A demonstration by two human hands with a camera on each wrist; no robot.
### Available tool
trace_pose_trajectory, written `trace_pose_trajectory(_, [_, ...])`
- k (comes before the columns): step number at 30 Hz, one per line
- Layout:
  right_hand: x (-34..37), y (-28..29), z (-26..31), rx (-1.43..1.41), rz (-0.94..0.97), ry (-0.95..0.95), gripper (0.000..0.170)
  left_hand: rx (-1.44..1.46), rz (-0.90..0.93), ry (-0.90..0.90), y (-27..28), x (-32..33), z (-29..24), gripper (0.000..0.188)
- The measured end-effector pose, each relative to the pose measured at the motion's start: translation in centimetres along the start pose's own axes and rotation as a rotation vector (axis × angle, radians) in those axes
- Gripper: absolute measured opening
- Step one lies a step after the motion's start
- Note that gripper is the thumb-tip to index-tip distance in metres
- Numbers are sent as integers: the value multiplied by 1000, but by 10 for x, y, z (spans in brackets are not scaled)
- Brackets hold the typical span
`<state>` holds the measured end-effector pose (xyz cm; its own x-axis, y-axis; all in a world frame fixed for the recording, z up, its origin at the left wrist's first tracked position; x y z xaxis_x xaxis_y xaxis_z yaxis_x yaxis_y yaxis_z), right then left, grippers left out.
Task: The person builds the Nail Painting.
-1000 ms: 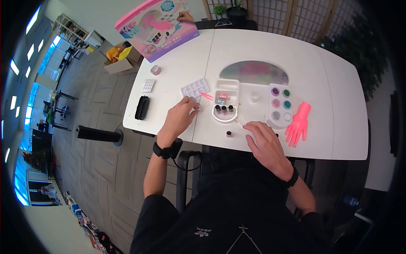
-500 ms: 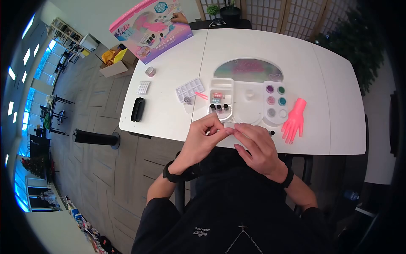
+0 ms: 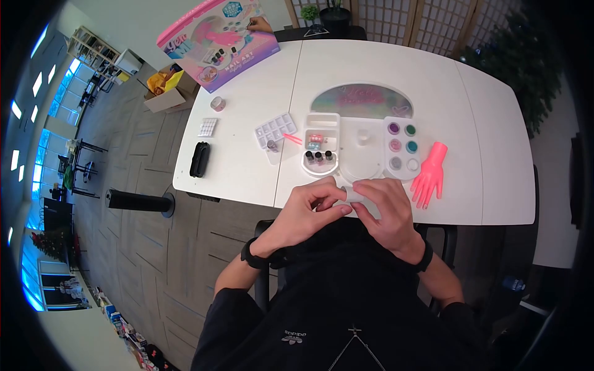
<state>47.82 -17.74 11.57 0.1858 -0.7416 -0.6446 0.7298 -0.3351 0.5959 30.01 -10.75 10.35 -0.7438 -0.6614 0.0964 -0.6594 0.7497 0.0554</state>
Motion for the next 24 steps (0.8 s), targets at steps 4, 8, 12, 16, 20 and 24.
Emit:
trace_pose_trajectory(4, [2,-1,-4,-175,54,-121,37,-24,10,-13,2,1,-3,8])
trace_pose_trajectory(8, [7,-4,-9,-407,138,-307,27,-29,42,-8,2,2,-7,12])
trace_pose_trajectory(12, [12,-7,-16,-635,252,-508,28,-55,76,-35,1,2,-9,16])
trace_pose_trajectory(16, [15,-9,-20,-773,403,-645,37,-60,95,-54,0,4,-8,17])
trace_pose_trajectory(20, [19,-13,-22,-904,426,-689,41,-106,142,-99,-1,3,-8,19])
trace_pose_trajectory(24, [17,-15,-19,-1029,422,-677,42,-121,113,-121,-3,3,-9,15])
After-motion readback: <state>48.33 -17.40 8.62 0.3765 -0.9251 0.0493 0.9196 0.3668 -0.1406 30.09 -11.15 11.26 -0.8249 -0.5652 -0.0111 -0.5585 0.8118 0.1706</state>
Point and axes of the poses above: each hand's wrist, its own x-axis away from the middle knuckle, its own y-axis out of the back of the hand, z = x × y, the point moved 5 cm from there along -x, towards the middle knuckle, and after that the axes turned 7 degrees about z, right-handed, at the moved point
